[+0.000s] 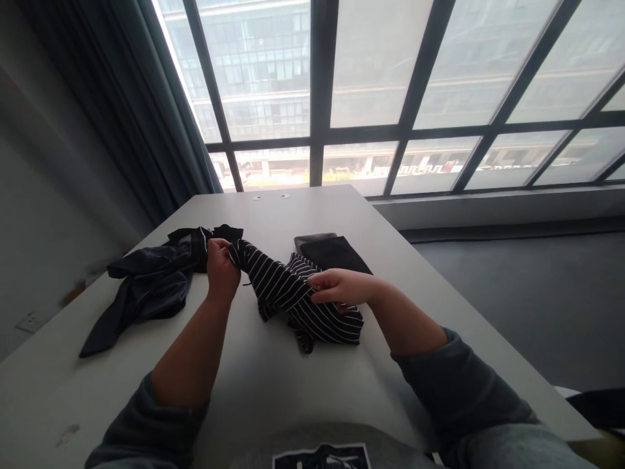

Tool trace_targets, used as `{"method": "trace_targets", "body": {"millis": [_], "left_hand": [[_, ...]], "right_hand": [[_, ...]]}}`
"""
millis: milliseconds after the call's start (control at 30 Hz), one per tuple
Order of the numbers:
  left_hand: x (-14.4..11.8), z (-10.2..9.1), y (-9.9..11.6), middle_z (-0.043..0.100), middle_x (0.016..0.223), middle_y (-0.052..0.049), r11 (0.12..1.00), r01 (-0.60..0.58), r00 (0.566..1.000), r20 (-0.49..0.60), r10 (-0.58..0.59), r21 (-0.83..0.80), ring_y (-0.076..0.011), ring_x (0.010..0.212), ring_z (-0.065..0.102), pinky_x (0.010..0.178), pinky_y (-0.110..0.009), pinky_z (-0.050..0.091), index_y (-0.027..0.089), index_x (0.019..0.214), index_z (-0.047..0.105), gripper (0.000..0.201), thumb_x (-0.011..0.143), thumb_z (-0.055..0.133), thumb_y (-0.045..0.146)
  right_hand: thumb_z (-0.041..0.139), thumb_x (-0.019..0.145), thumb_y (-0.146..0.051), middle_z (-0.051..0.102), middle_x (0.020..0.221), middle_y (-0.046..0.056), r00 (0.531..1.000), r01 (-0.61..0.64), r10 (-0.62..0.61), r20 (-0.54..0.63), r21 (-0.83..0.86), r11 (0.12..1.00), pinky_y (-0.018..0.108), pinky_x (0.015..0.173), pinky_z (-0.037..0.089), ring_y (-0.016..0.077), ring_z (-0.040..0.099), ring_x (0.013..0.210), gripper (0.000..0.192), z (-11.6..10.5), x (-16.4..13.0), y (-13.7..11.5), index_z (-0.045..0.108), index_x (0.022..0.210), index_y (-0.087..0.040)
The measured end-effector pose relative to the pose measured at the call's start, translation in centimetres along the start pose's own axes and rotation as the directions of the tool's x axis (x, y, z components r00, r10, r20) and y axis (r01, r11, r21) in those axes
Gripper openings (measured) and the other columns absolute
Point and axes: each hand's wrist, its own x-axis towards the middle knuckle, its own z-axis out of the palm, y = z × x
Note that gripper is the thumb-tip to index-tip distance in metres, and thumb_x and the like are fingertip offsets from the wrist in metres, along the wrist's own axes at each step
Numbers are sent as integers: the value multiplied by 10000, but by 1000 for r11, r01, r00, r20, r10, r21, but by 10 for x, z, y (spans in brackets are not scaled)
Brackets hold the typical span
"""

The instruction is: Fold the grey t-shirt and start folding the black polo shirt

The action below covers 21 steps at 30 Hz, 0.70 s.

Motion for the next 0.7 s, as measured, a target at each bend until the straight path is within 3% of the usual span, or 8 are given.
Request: {"method": "trace_targets", "body": {"millis": [133,200,267,400,467,533,600,700], "left_hand": [[12,0,8,651,859,14,891,298,950,197,-242,-343,-146,683,625,592,-226,472,252,983,579,211,802,667,312],[15,-3,11,713,1150,-44,914,257,964,148,-221,-313,-210,981,713,750,-290,572,267,1101,620,297,823,660,364],[8,-3,19,645,1440,-80,980,109,950,307,-54,-165,-287,1311,632,1017,-404,564,288,1316,621,541,806,753,409],[-40,19,37,517,1631,-123,992,-118,554,827,99,-40,-399,1476,504,1228,-515,430,285,1579,503,1088,605,977,387],[-65,39,38,605,1553,-119,993,-95,498,860,114,-76,-378,1412,579,1187,-481,484,265,1499,601,832,726,898,352],[-74,54,35,711,1413,-116,997,-7,563,823,72,-83,-350,1310,662,1128,-478,537,226,1382,687,531,868,755,343],[-61,56,34,779,1262,-112,997,59,705,709,-6,-51,-331,1197,723,1070,-484,580,178,1253,735,386,897,690,320],[-3,33,51,812,1103,-100,991,86,941,317,-115,104,-310,1082,758,1042,-506,598,132,1104,748,296,851,711,280]], "right_hand": [[703,925,-537,516,783,-49,992,-23,38,-117,126,992,274,549,489,124,523,614,347,11,7,-5,541,902,-231],[659,960,-475,544,795,-36,947,-75,73,-313,6,997,281,578,462,139,526,643,272,14,11,-6,549,909,-232],[638,973,-404,586,803,-19,896,-104,22,-443,-160,982,291,624,433,156,537,689,211,17,14,-8,561,887,-228],[637,953,-383,595,785,-19,808,14,-140,-572,-219,976,296,670,417,169,553,745,205,26,19,-11,549,850,-229],[666,930,-435,577,743,-33,776,105,-140,-615,-93,990,290,655,434,165,557,719,251,30,21,-12,540,847,-234],[679,921,-485,634,776,-26,792,225,-140,-595,70,972,303,681,494,177,615,742,265,28,21,-10,574,916,-242],[668,933,-493,729,937,11,779,346,-193,-597,151,926,346,794,560,203,697,877,268,18,19,-4,610,1040,-254],[644,954,-400,765,1142,58,631,298,-213,-746,-21,954,404,981,554,224,717,1076,225,-12,12,18,636,1127,-256]]}}
